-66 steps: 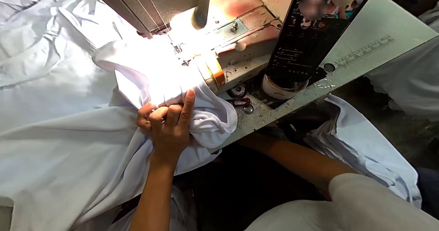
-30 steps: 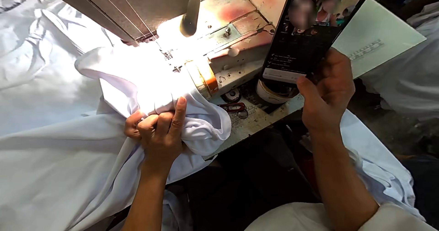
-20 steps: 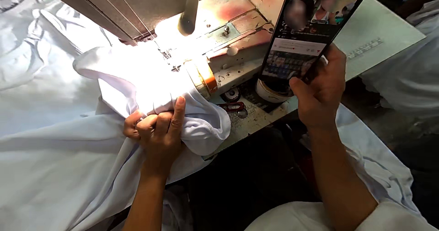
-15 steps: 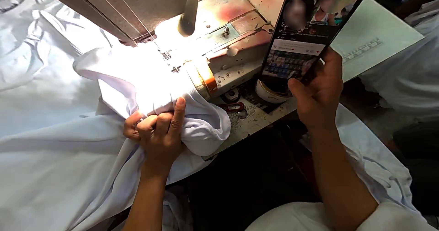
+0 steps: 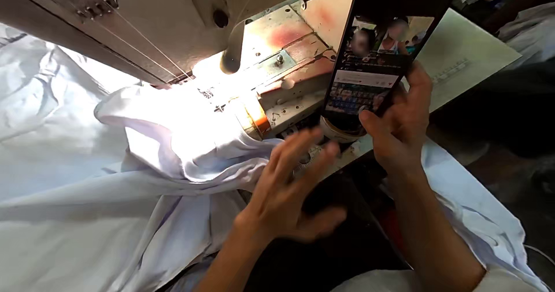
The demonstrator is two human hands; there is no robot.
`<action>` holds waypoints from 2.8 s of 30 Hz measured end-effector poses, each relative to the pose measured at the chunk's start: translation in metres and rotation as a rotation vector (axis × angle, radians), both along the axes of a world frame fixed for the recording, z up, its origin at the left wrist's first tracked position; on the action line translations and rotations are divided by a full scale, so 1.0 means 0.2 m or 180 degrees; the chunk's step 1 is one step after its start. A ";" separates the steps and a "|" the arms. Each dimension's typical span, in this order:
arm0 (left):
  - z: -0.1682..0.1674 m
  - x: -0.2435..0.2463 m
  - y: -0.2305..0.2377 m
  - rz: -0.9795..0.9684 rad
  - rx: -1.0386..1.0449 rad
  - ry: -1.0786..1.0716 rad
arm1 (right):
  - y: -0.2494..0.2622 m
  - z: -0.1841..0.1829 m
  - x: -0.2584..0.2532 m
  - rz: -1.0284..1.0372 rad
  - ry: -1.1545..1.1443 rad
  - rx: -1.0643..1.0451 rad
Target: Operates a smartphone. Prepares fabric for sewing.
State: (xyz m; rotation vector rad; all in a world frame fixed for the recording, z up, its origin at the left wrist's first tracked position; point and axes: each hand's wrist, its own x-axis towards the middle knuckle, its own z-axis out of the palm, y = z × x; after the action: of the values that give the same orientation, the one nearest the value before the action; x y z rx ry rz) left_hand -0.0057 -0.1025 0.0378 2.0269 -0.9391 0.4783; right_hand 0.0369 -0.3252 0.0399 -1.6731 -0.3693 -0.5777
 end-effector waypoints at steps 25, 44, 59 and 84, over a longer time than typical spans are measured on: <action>-0.01 0.47 -0.28 -0.1978 -0.2595 0.2840 | 0.08 0.00 0.03 -0.0513 -0.0118 -0.0167; -0.01 0.48 -0.29 -0.1964 -0.2491 0.2798 | 0.06 -0.02 0.04 -0.0459 -0.0059 -0.0001; -0.01 0.48 -0.29 -0.1915 -0.2356 0.2776 | 0.01 -0.02 0.03 -0.0183 0.0037 -0.0235; -0.01 0.48 -0.28 -0.1906 -0.2412 0.2918 | -0.12 -0.04 0.05 0.0573 0.0086 -0.0223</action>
State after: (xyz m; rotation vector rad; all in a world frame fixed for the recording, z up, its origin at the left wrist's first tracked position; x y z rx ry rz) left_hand 0.0912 -0.1576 0.0353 0.9906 -0.5841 -0.3776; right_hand 0.0462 -0.3491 0.0319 -1.6920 -0.5196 -0.4123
